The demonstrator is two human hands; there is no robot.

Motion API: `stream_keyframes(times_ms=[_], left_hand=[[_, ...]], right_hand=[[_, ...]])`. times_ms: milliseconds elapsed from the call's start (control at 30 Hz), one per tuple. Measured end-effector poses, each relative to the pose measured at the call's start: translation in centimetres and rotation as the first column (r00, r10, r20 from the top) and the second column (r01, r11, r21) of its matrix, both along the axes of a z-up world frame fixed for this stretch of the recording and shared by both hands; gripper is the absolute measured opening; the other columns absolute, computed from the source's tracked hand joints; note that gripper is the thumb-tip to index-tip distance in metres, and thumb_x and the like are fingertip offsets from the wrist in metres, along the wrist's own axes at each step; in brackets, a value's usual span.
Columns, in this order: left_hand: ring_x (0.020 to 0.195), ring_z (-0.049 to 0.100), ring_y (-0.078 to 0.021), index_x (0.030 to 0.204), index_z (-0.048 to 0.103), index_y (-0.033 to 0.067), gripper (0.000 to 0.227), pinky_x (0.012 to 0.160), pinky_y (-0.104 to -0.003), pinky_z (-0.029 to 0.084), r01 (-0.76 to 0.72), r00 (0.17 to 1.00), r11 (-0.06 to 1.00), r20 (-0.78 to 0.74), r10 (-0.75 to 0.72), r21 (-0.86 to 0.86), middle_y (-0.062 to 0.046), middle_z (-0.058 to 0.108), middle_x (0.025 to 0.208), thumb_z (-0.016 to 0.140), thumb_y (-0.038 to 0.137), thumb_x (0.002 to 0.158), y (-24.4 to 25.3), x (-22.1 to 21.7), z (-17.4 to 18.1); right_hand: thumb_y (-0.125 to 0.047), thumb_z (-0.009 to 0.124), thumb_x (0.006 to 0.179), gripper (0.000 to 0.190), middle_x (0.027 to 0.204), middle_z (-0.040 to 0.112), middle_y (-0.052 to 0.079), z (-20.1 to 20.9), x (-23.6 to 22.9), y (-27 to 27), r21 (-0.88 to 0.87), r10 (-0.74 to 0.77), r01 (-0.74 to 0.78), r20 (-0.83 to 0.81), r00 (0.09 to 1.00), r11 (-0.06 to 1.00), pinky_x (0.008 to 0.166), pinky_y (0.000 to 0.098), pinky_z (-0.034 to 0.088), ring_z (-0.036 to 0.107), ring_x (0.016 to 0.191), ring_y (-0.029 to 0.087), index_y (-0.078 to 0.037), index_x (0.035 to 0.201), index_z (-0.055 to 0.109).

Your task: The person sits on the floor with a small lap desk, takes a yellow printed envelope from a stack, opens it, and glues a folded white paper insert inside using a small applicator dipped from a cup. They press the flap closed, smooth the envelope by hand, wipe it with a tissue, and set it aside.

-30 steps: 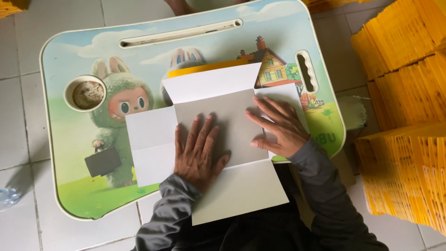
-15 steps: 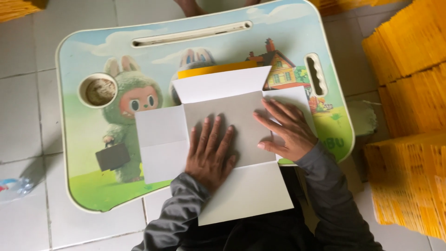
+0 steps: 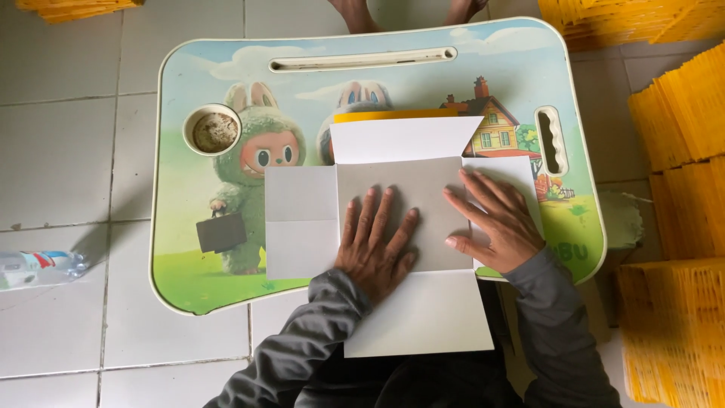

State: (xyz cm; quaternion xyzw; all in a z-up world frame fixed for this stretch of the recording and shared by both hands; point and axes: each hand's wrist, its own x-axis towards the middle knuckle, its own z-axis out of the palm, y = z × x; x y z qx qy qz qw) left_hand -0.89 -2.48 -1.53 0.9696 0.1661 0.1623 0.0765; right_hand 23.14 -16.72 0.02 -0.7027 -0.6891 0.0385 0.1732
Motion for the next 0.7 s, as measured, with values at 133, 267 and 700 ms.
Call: stream_keyframes(times_ms=[133,267,700], left_hand=[[0.151,0.027,-0.0383,0.142,0.046,0.0084,0.059,0.120,-0.063,0.018,0.067,0.996,0.997,0.049,-0.069,0.027,-0.018,0.028,0.163,0.051,0.037,0.090,-0.4,1.9,-0.6],[0.141,0.039,-0.0452,0.132,0.046,0.0116,0.059,0.115,-0.064,0.029,0.087,0.987,0.995,0.133,-0.093,0.048,-0.019,0.043,0.148,0.047,0.055,0.093,0.1,3.5,-0.6],[0.151,0.023,-0.0384,0.153,0.035,0.0156,0.064,0.118,-0.067,0.013,0.217,0.976,0.975,0.004,-0.217,0.037,-0.010,0.024,0.165,0.034,0.053,0.101,-0.3,5.7,0.0]], right_hand=[[-0.061,0.057,0.094,0.075,0.165,0.036,0.015,0.0,0.0,0.0,0.012,-0.008,0.007,0.071,0.997,1.000,0.110,0.0560,0.027,0.034,0.150,0.039,-0.027,0.159,0.044],[-0.061,0.060,0.093,0.074,0.165,0.035,0.016,-0.1,0.0,0.0,0.029,-0.011,0.010,0.028,1.000,1.000,0.110,0.0581,0.027,0.033,0.150,0.040,-0.025,0.156,0.047],[-0.020,0.068,0.097,0.054,0.154,0.053,0.013,2.0,-0.1,-4.5,0.201,-0.029,0.104,-0.344,0.939,0.974,0.115,0.0539,0.038,0.047,0.142,0.037,-0.015,0.149,0.056]])
